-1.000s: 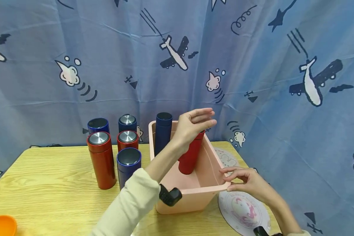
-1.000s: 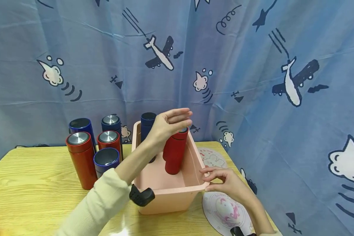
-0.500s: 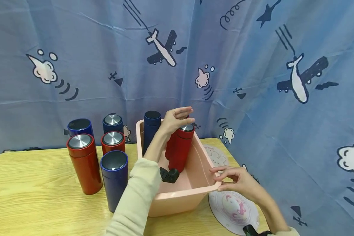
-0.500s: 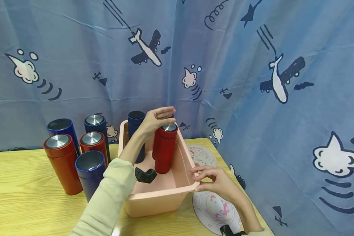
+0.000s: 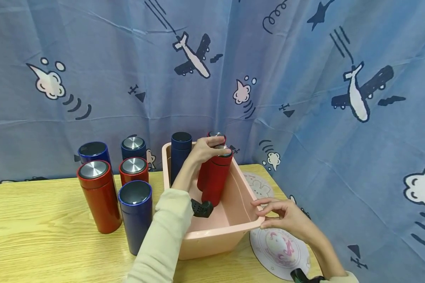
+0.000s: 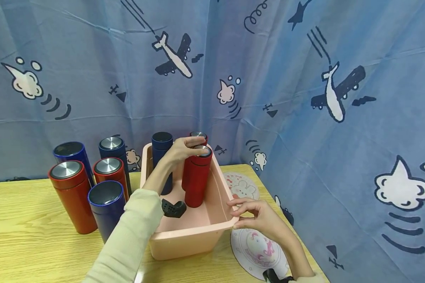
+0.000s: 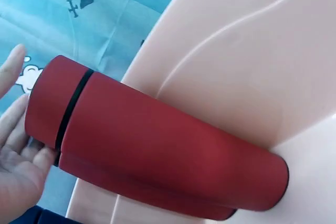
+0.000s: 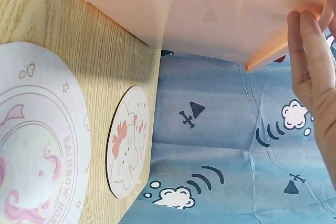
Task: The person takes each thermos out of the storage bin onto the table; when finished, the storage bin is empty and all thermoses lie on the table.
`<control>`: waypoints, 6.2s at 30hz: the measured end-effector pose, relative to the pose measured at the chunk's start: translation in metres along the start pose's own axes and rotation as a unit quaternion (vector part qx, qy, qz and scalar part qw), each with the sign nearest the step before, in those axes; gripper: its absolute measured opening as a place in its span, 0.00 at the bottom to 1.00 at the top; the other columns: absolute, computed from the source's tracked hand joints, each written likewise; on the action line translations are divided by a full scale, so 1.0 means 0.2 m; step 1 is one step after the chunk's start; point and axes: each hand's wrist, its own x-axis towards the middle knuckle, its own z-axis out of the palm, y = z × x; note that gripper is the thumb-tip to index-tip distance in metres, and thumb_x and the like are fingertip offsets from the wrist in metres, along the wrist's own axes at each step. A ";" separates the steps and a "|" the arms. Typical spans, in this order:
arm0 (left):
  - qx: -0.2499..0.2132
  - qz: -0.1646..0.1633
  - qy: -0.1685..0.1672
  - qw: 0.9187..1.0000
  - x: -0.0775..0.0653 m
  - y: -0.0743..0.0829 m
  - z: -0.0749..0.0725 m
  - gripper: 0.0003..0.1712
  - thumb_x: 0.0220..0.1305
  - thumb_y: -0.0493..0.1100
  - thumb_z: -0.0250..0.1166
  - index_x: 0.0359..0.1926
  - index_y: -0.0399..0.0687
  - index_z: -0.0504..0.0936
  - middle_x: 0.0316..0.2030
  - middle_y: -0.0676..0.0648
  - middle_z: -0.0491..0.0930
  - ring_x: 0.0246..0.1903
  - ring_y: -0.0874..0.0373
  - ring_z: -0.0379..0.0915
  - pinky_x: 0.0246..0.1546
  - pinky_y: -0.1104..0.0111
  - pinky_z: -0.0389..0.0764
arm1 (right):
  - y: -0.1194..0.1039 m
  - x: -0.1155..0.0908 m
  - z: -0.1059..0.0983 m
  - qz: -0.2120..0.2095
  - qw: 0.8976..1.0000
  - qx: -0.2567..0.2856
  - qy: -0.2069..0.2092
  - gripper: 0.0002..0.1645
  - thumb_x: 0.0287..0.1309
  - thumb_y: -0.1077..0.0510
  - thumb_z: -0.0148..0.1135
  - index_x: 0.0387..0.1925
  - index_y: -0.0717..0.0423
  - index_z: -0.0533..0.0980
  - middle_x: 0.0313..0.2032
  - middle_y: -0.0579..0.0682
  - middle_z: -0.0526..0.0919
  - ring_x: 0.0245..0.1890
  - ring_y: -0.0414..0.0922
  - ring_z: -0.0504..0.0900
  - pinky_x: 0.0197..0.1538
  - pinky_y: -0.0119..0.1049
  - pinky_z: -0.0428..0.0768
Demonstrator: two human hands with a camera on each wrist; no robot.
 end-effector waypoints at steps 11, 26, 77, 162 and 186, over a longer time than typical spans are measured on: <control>0.117 -0.019 -0.006 0.993 -0.02 0.00 0.03 0.43 0.46 0.37 0.77 0.65 0.46 0.71 0.60 0.38 0.71 0.56 0.46 0.68 0.56 0.55 0.74 | 0.00 0.00 0.01 0.003 1.000 0.004 0.002 0.12 0.48 0.68 0.69 0.37 0.70 0.81 0.52 0.48 0.81 0.52 0.35 0.78 0.44 0.33 0.82; 0.072 -0.016 0.037 0.997 -0.17 0.21 0.07 0.42 0.44 0.37 0.78 0.64 0.48 0.74 0.53 0.41 0.75 0.49 0.48 0.73 0.48 0.59 0.80 | -0.02 0.01 0.01 -0.004 1.000 -0.010 0.000 0.13 0.48 0.69 0.69 0.39 0.71 0.81 0.52 0.56 0.80 0.53 0.35 0.77 0.42 0.30 0.83; 0.016 0.075 0.015 0.997 -1.18 0.70 -0.47 0.36 0.51 0.35 0.74 0.63 0.57 0.75 0.46 0.45 0.83 0.48 0.51 0.79 0.46 0.62 0.82 | -0.01 0.01 0.02 -0.006 1.000 -0.022 0.005 0.13 0.49 0.70 0.68 0.39 0.69 0.82 0.52 0.39 0.81 0.51 0.32 0.78 0.41 0.29 0.83; 0.108 0.037 -0.055 0.992 -1.25 -0.12 -1.12 0.41 0.55 0.33 0.69 0.69 0.39 0.63 0.60 0.61 0.73 0.54 0.66 0.74 0.48 0.70 0.79 | 0.02 -0.01 0.04 -0.007 1.000 0.013 0.004 0.15 0.51 0.72 0.65 0.44 0.73 0.80 0.54 0.38 0.80 0.55 0.30 0.75 0.40 0.30 0.83; 0.069 0.039 -0.079 0.994 -1.21 -0.17 -1.18 0.39 0.54 0.29 0.68 0.67 0.46 0.66 0.57 0.60 0.75 0.54 0.66 0.74 0.51 0.77 0.75 | 0.01 0.00 0.04 -0.004 1.000 0.005 0.011 0.15 0.51 0.72 0.66 0.43 0.71 0.80 0.53 0.38 0.80 0.55 0.30 0.75 0.41 0.29 0.82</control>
